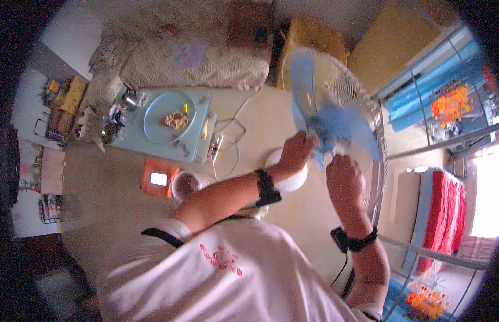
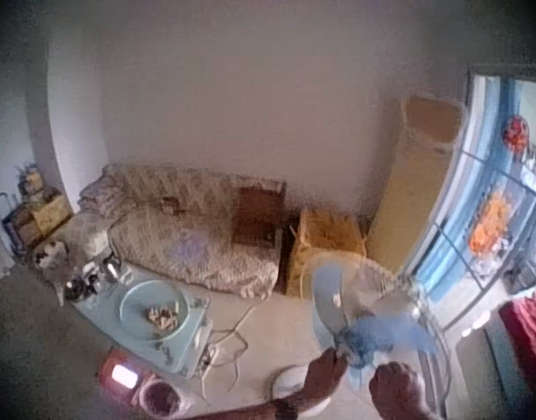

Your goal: The person assembles a standing fan by attaching a blue fan blade to the motor hub, then securing the front and rear wire cages. The person also retrieves a cloth from a bathroom rack and wrings it over a basin before returning to complete the fan assembly.

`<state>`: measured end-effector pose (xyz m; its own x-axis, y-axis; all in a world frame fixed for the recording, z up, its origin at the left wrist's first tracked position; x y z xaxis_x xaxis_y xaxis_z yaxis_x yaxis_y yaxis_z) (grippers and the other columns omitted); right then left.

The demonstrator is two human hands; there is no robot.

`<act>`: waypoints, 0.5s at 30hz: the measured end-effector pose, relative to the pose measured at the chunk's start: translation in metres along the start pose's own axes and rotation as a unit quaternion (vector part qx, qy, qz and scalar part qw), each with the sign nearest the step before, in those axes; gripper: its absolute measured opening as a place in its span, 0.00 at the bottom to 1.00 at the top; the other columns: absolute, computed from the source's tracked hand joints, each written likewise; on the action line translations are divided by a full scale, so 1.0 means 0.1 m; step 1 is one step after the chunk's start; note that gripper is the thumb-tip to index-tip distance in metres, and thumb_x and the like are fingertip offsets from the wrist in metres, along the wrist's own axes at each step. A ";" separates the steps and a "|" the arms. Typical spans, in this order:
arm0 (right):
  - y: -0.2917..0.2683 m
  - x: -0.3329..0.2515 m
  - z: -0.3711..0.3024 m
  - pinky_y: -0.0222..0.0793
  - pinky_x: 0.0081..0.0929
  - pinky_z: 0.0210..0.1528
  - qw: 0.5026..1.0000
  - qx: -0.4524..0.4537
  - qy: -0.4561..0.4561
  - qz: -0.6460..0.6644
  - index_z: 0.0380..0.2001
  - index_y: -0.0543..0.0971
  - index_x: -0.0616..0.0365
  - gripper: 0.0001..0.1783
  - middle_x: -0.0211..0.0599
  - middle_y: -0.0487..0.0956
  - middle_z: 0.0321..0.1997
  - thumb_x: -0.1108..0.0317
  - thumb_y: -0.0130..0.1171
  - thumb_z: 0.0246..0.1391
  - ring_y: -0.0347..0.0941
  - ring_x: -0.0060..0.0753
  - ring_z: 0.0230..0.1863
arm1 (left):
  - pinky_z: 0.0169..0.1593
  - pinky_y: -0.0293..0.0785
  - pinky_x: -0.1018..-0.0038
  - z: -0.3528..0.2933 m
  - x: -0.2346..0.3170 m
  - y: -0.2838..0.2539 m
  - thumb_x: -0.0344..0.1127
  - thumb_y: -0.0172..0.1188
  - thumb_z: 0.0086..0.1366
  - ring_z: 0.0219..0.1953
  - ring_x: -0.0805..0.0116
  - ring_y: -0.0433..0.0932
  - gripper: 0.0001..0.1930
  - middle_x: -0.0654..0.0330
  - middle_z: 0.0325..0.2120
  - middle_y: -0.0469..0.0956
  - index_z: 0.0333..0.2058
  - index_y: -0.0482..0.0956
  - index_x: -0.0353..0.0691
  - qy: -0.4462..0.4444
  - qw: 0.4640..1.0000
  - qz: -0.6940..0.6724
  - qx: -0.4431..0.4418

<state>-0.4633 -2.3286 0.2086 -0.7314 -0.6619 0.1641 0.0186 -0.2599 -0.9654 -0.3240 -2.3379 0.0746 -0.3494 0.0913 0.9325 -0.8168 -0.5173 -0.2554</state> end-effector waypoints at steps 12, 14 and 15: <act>-0.05 0.07 0.00 0.70 0.38 0.52 0.997 -0.055 0.012 -0.060 0.42 0.78 0.56 0.11 0.38 0.77 0.42 0.65 0.56 0.57 0.73 0.41 0.45 | 0.36 0.77 0.56 0.01 -0.04 0.09 0.29 0.59 0.56 0.42 0.51 0.76 0.16 0.50 0.32 0.75 0.44 0.73 0.41 0.224 0.944 0.233 -0.066; -0.13 0.06 -0.03 0.68 0.43 0.55 0.999 -0.001 0.045 0.031 0.52 0.76 0.58 0.20 0.45 0.76 0.49 0.64 0.57 0.57 0.72 0.49 0.51 | 0.35 0.77 0.57 -0.06 -0.04 -0.02 0.33 0.60 0.59 0.40 0.52 0.78 0.16 0.51 0.30 0.77 0.46 0.72 0.41 0.205 0.963 0.162 -0.064; -0.21 0.01 -0.07 0.67 0.45 0.58 0.998 0.056 0.005 0.035 0.54 0.74 0.59 0.22 0.48 0.75 0.52 0.64 0.57 0.57 0.71 0.51 0.54 | 0.35 0.77 0.57 -0.14 -0.13 -0.15 0.35 0.61 0.60 0.38 0.52 0.79 0.16 0.51 0.29 0.77 0.46 0.72 0.41 0.119 0.981 0.108 -0.108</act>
<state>-0.4695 -2.3189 0.2275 -0.7327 -0.6740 0.0936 0.1465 -0.2906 -0.9456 -0.3139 -2.3194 0.0624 -0.6007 0.2093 0.7716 -0.7816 -0.3567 -0.5117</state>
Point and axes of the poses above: each hand's wrist, its own z-axis towards the middle knuckle, its own y-axis out of the palm, x = y × z, the point moved 4 cm from there along z, towards the middle knuckle
